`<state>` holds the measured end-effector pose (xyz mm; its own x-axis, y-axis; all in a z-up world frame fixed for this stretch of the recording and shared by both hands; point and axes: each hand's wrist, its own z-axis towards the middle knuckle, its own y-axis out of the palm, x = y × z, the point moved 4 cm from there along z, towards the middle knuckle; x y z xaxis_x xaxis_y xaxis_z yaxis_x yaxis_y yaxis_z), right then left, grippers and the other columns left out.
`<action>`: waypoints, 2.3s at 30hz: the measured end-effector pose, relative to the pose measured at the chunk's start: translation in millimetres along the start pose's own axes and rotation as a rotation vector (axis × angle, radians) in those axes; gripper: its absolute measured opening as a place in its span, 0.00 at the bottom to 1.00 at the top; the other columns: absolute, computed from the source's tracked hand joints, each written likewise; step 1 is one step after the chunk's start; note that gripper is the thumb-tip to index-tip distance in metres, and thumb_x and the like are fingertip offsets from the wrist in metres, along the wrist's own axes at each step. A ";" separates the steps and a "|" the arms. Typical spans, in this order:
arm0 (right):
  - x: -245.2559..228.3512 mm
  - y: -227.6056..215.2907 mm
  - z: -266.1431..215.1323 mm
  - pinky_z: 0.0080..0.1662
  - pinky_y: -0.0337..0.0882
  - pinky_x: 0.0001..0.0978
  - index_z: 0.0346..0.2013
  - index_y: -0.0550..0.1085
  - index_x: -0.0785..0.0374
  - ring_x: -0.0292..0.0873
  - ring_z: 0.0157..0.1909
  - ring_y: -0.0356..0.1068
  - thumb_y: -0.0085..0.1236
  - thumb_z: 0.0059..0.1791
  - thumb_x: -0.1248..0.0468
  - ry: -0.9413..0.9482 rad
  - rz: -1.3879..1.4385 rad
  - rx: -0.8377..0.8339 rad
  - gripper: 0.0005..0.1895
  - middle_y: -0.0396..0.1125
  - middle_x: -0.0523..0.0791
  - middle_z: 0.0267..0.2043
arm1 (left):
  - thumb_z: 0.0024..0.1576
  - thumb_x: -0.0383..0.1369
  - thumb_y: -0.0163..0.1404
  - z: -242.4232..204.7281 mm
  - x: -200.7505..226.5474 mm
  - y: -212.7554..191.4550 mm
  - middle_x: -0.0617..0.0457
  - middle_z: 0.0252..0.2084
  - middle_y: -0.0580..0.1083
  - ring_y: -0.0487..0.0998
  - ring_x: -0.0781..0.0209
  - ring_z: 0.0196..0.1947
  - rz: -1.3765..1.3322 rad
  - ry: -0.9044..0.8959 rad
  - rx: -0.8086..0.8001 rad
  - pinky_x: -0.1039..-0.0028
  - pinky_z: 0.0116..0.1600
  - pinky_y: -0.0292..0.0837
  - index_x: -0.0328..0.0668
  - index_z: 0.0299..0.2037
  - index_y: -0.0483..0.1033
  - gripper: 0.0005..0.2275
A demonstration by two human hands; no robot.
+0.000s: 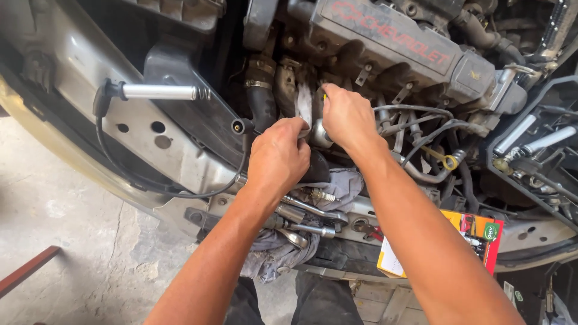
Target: Removing and inspecting spark plugs from a car engine using a socket wrench and cleaning the area with a rag.
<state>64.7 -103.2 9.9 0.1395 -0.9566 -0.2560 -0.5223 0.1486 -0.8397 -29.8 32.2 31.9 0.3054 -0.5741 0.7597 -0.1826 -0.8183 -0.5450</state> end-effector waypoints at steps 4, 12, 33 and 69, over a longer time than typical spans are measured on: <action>-2.5 -2.2 1.1 0.49 0.72 0.65 0.56 0.73 0.64 0.70 0.45 0.74 0.40 0.55 0.65 0.039 -0.034 0.016 0.19 0.73 0.61 0.42 | 0.53 0.28 0.47 -1.0 1.8 -2.6 0.46 0.38 0.77 0.81 0.42 0.42 -0.013 -0.017 -0.002 0.56 0.46 0.77 0.42 0.47 0.79 0.13; 7.7 12.9 34.0 0.47 0.74 0.61 0.45 0.78 0.58 0.69 0.46 0.74 0.41 0.53 0.59 0.026 -0.007 -0.007 0.17 0.74 0.58 0.40 | 0.54 0.30 0.47 1.3 7.1 -5.6 0.45 0.40 0.77 0.81 0.39 0.43 0.022 -0.011 -0.025 0.51 0.48 0.76 0.43 0.47 0.78 0.12; 13.6 -55.0 -75.0 0.57 0.68 0.60 0.61 0.73 0.58 0.66 0.54 0.71 0.39 0.53 0.64 0.015 0.074 -0.069 0.23 0.73 0.56 0.51 | 0.44 0.31 0.42 -58.8 23.2 -38.0 0.55 0.22 0.75 0.79 0.54 0.31 -0.389 -0.454 0.009 0.67 0.44 0.74 0.56 0.29 0.76 0.09; 3.0 15.0 20.8 0.28 0.62 0.30 0.58 0.76 0.54 0.36 0.25 0.60 0.43 0.50 0.65 0.314 0.550 0.008 0.23 0.66 0.40 0.26 | 0.56 0.43 0.53 -102.3 -3.4 -12.0 0.64 0.22 0.66 0.61 0.66 0.22 -0.355 -0.363 -0.044 0.70 0.33 0.61 0.53 0.28 0.68 0.10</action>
<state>74.8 -98.6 -13.5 -0.4018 -0.7677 -0.4992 -0.4412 0.6400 -0.6291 -124.2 41.2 72.1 0.6593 -0.2203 0.7189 -0.0457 -0.9661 -0.2541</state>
